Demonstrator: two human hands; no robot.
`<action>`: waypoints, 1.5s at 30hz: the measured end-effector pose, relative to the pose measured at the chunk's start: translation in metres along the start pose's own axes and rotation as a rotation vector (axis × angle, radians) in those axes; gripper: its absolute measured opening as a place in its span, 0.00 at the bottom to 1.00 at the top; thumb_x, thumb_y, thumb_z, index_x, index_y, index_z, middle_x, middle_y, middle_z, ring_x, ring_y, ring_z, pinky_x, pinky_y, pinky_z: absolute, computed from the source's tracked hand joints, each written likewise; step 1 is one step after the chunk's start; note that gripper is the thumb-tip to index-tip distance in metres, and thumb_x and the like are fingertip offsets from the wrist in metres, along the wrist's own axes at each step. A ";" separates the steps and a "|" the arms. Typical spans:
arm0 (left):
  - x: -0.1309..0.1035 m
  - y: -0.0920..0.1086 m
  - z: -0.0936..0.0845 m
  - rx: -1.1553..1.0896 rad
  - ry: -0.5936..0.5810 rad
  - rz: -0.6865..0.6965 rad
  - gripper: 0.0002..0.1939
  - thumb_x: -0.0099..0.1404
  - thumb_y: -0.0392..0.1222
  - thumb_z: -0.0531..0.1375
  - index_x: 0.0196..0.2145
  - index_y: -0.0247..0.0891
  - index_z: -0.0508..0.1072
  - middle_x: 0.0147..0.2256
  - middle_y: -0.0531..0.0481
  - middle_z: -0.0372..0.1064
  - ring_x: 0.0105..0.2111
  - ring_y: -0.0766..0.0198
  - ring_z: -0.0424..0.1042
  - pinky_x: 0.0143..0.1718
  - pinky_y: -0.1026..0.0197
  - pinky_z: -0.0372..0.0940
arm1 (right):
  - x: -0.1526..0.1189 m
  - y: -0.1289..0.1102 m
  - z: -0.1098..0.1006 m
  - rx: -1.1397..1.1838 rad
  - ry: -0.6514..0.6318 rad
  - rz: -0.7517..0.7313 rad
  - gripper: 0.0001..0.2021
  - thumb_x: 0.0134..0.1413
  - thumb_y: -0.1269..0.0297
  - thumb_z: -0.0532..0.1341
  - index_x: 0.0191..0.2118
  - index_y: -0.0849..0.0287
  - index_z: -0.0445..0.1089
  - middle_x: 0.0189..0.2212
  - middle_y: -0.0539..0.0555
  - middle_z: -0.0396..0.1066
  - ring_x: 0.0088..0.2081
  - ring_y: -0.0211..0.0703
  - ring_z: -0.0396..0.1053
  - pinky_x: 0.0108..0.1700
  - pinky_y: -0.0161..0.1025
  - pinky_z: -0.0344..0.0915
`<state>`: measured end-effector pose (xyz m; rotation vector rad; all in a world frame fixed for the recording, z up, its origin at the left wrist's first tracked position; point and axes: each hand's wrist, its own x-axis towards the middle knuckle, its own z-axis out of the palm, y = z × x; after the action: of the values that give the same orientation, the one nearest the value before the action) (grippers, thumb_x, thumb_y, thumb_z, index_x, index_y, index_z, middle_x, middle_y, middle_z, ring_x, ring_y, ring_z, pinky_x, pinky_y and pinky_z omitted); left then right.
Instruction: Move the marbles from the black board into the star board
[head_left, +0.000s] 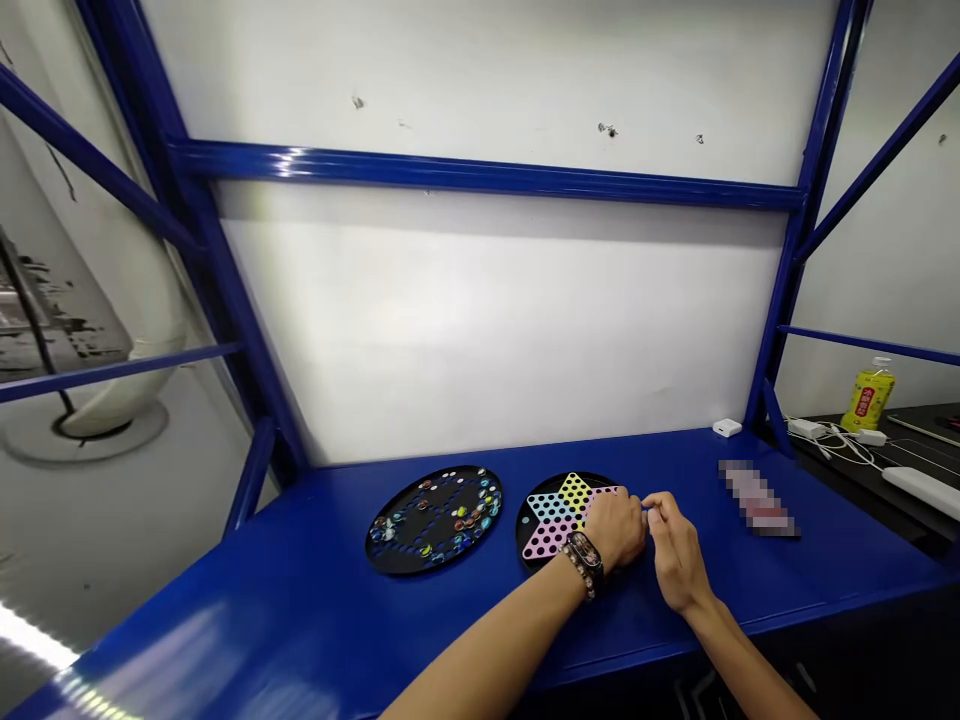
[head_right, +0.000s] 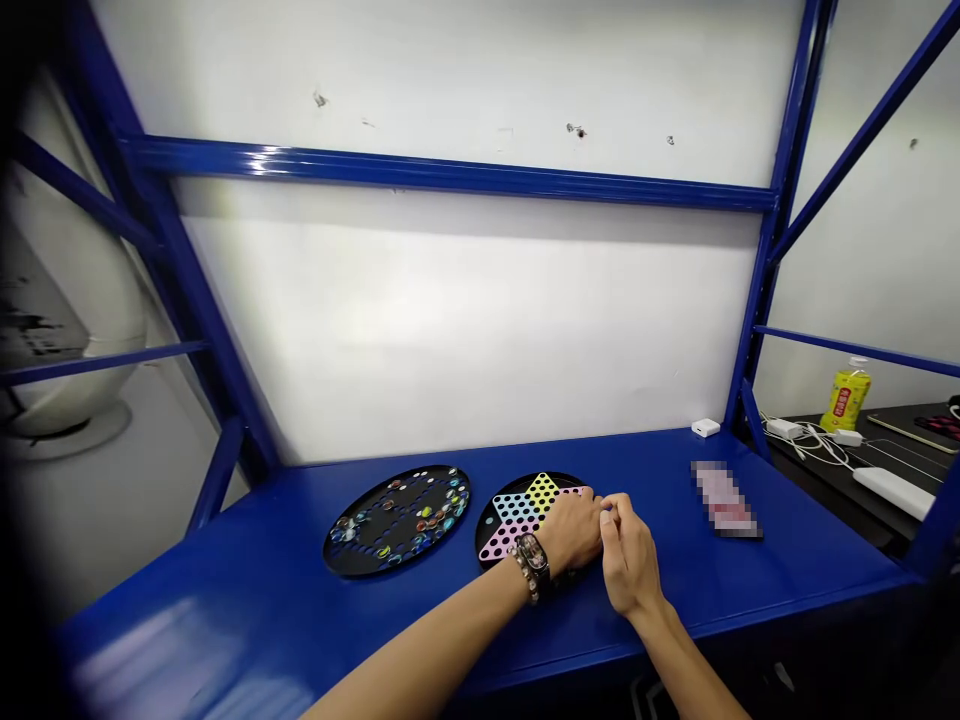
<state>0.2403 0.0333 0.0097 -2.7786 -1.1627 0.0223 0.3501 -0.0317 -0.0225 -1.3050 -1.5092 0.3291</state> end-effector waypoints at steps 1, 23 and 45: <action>0.001 0.000 0.000 -0.001 -0.007 0.023 0.15 0.73 0.40 0.49 0.42 0.32 0.75 0.40 0.36 0.74 0.44 0.48 0.74 0.35 0.55 0.66 | 0.000 0.001 0.000 0.002 -0.011 0.000 0.17 0.69 0.52 0.45 0.42 0.55 0.65 0.26 0.49 0.69 0.27 0.43 0.67 0.32 0.38 0.62; -0.114 -0.187 -0.016 0.000 -0.108 -0.658 0.23 0.76 0.43 0.43 0.40 0.31 0.75 0.38 0.33 0.76 0.40 0.47 0.77 0.39 0.52 0.69 | -0.003 -0.003 0.005 0.015 -0.100 0.011 0.18 0.69 0.51 0.47 0.32 0.54 0.63 0.21 0.47 0.61 0.23 0.40 0.59 0.27 0.36 0.55; -0.069 -0.021 -0.007 -0.174 0.030 0.157 0.15 0.73 0.49 0.52 0.51 0.41 0.66 0.48 0.45 0.68 0.44 0.56 0.72 0.46 0.55 0.68 | -0.001 -0.002 0.005 0.008 -0.091 -0.028 0.15 0.69 0.55 0.47 0.33 0.54 0.63 0.25 0.49 0.68 0.27 0.43 0.65 0.32 0.37 0.60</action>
<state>0.1775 -0.0020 0.0170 -3.0051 -0.9809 -0.1101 0.3451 -0.0315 -0.0235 -1.2759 -1.5993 0.3798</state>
